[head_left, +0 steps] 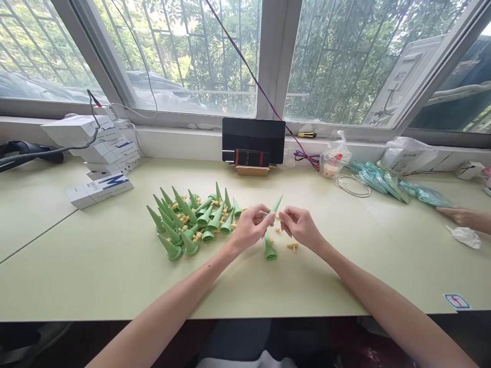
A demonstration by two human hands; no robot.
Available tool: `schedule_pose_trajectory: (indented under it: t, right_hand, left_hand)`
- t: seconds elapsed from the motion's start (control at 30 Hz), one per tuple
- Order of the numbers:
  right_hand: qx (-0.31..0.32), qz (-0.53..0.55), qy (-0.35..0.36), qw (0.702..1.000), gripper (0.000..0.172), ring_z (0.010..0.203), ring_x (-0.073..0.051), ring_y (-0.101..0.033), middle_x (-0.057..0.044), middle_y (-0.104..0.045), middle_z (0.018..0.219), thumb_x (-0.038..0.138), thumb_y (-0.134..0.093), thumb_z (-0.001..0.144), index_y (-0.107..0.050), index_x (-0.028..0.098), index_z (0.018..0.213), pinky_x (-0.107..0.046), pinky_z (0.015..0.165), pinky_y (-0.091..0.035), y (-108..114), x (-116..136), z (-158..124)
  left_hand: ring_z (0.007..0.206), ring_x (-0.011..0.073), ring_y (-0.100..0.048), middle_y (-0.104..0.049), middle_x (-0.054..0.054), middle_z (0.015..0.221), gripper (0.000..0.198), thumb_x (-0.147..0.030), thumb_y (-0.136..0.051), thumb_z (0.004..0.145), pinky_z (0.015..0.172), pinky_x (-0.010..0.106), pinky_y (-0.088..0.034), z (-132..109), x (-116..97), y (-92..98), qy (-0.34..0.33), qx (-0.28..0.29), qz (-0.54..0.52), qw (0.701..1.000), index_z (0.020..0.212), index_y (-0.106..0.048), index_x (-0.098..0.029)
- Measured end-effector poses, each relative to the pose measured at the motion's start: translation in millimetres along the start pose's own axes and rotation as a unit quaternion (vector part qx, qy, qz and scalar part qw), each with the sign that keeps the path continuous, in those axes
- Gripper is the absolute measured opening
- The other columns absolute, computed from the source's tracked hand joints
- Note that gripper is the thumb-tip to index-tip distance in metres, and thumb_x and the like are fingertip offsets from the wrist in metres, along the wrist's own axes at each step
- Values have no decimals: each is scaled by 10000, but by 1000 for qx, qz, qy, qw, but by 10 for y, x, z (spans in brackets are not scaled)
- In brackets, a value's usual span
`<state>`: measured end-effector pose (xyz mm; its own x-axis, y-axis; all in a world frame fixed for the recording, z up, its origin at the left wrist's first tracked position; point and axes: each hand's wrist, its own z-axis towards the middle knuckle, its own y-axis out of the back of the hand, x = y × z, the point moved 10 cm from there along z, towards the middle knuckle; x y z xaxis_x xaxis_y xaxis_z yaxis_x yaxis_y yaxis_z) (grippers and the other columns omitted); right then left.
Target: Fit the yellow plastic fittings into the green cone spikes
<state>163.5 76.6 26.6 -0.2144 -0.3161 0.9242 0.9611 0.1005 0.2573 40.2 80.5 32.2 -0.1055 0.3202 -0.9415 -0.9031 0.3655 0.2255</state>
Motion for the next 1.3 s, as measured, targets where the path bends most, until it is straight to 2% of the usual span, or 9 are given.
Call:
schedule_pose_trajectory:
  t: [0.17,0.3,0.47,0.63,0.83,0.93,1.03,1.2,1.3]
  right_hand:
    - [55,156,-93,982,382,359,-56,-356,21,-540,544,477,-614,874,-526,171,664,-233,385,-218,-99,-143,21]
    - [66,246,-147,956,394,354,-33,-312,29,-514,542,478,-675,828,-540,155,650,-225,381,-149,-149,-254,8]
    - [67,285,-172,941,390,362,-23,-288,35,-496,532,463,-699,811,-543,147,644,-214,384,-125,-190,-299,-11]
    - [88,310,-187,928,335,364,-18,-260,50,-469,515,397,-677,832,-543,146,656,-192,366,-134,-240,-303,-24]
    - [129,337,-229,904,334,356,-24,-161,87,-339,433,342,-623,848,-501,158,597,-181,335,-116,-320,-345,-67]
    - [124,324,-227,910,325,362,-28,-177,81,-356,445,340,-611,852,-496,162,605,-182,346,-144,-316,-322,-64]
    - [82,277,-201,936,336,369,-36,-243,61,-422,494,404,-607,864,-515,163,648,-195,365,-180,-249,-301,-26]
    - [5,70,-58,996,397,403,-83,-412,10,-545,606,544,-517,910,-562,175,769,-243,418,-323,-70,-93,41]
    - [-19,-68,15,997,338,498,-105,-491,-15,-601,726,511,-524,920,-564,188,829,-254,504,-391,-18,52,27]
  left_hand:
    - [456,64,-436,-572,-18,645,280,-449,-585,885,435,193,-348,-1,-22,-25,-11,4,-24,1000,890,-557,-170]
    - [473,65,-427,-544,-26,658,267,-430,-612,871,443,196,-361,6,-47,-42,-22,5,-39,999,934,-552,-177]
    - [484,64,-428,-521,-28,685,265,-413,-629,858,444,195,-357,13,-25,-30,-29,-4,-24,999,971,-551,-187]
    - [480,74,-419,-442,-61,575,248,-393,-622,865,471,198,-367,19,11,-25,-29,-6,-5,1000,987,-554,-188]
    - [505,81,-460,-462,-57,574,233,-378,-601,878,502,196,-401,20,-4,-39,-30,1,-1,1000,1008,-566,-188]
    - [539,89,-499,-503,-40,634,227,-387,-577,890,516,196,-421,25,-28,-47,-28,5,5,1000,1017,-560,-199]
    - [533,81,-495,-577,-13,742,253,-416,-575,887,508,201,-431,36,-51,-41,-23,2,-4,1000,1023,-547,-204]
    - [478,66,-485,-645,26,817,324,-474,-584,872,435,192,-384,56,-4,45,16,-31,-33,999,1023,-540,-191]
    - [427,65,-462,-641,17,743,355,-507,-593,858,389,193,-338,58,57,90,48,-48,-58,996,986,-542,-180]
